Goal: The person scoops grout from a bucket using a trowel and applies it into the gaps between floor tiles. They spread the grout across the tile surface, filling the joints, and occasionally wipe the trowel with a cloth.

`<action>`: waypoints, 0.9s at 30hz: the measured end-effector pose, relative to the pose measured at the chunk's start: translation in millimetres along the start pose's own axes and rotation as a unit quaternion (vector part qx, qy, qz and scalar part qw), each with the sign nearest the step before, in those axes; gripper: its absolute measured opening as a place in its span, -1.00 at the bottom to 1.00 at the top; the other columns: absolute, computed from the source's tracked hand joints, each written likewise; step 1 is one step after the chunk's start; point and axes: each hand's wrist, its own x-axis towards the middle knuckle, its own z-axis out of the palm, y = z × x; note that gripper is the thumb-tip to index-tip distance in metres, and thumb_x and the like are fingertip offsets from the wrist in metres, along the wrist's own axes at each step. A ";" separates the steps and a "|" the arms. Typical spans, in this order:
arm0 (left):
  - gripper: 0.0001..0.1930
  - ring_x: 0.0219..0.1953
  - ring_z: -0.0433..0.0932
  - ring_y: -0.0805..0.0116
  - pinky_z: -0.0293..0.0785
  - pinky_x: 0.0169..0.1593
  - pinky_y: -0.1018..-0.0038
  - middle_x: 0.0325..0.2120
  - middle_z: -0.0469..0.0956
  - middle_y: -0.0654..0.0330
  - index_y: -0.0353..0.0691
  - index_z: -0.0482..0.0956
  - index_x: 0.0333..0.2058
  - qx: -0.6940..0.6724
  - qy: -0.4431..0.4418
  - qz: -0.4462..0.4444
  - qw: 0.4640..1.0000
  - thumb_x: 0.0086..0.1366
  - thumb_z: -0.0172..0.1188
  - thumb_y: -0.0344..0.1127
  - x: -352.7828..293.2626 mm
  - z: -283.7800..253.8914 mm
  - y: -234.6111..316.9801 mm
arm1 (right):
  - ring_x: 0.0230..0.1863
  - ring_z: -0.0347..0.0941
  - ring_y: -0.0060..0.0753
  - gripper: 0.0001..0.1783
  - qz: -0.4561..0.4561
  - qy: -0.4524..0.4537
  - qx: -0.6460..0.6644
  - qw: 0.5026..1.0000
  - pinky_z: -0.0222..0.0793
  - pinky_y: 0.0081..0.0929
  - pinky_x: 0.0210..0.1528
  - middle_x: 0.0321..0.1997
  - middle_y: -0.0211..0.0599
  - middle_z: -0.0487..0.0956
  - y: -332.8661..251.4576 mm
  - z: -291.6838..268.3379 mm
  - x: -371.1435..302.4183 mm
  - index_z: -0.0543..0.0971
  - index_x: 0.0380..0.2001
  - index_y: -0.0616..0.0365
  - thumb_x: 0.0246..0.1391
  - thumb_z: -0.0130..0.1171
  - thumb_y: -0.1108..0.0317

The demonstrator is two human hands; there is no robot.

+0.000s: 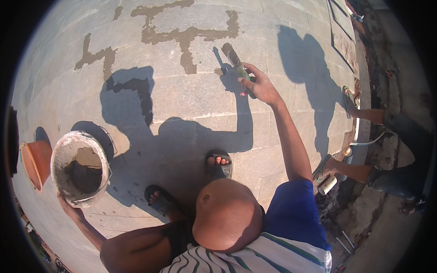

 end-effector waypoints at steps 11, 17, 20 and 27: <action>-0.51 0.12 0.29 0.24 0.20 0.17 0.34 0.07 0.33 0.10 -0.30 0.31 0.09 -0.016 -0.023 0.012 1.000 0.36 -0.11 -0.03 4.7 -4.5 -3.8 | -0.17 0.41 0.16 -0.33 -0.087 0.197 -0.305 0.928 0.44 -0.10 -0.20 -0.08 0.11 0.25 33.9 132.7 -50.1 0.22 0.22 0.01 -0.02 0.05 0.53; -0.51 0.13 0.28 0.24 0.19 0.17 0.32 0.08 0.31 0.10 -0.29 0.32 0.09 -0.022 -0.018 -0.001 1.000 0.36 -0.12 -0.02 4.0 -2.3 -7.3 | -0.29 0.44 0.16 -0.41 -0.046 0.215 -0.324 0.920 0.46 -0.12 -0.27 -0.11 0.13 0.26 34.6 153.1 -33.9 0.27 0.18 0.05 0.01 0.02 0.51; -0.50 0.13 0.28 0.24 0.20 0.17 0.32 0.09 0.31 0.10 -0.29 0.31 0.09 -0.027 0.003 -0.017 0.999 0.36 -0.12 -0.01 1.3 1.8 -7.4 | -0.28 0.47 0.20 -0.41 0.026 0.169 -0.331 0.928 0.47 -0.07 -0.27 -0.10 0.13 0.26 23.9 159.4 -33.0 0.26 0.18 0.05 0.01 0.02 0.50; -0.52 0.10 0.31 0.25 0.20 0.16 0.33 0.05 0.33 0.09 -0.30 0.30 0.08 -0.052 0.002 -0.023 0.998 0.36 -0.09 -0.05 -0.5 5.7 -2.9 | -0.27 0.50 0.14 -0.44 -0.017 0.099 -0.358 0.928 0.49 -0.08 -0.23 -0.05 0.05 0.29 -16.3 104.8 -57.6 0.26 0.21 -0.07 0.10 0.01 0.39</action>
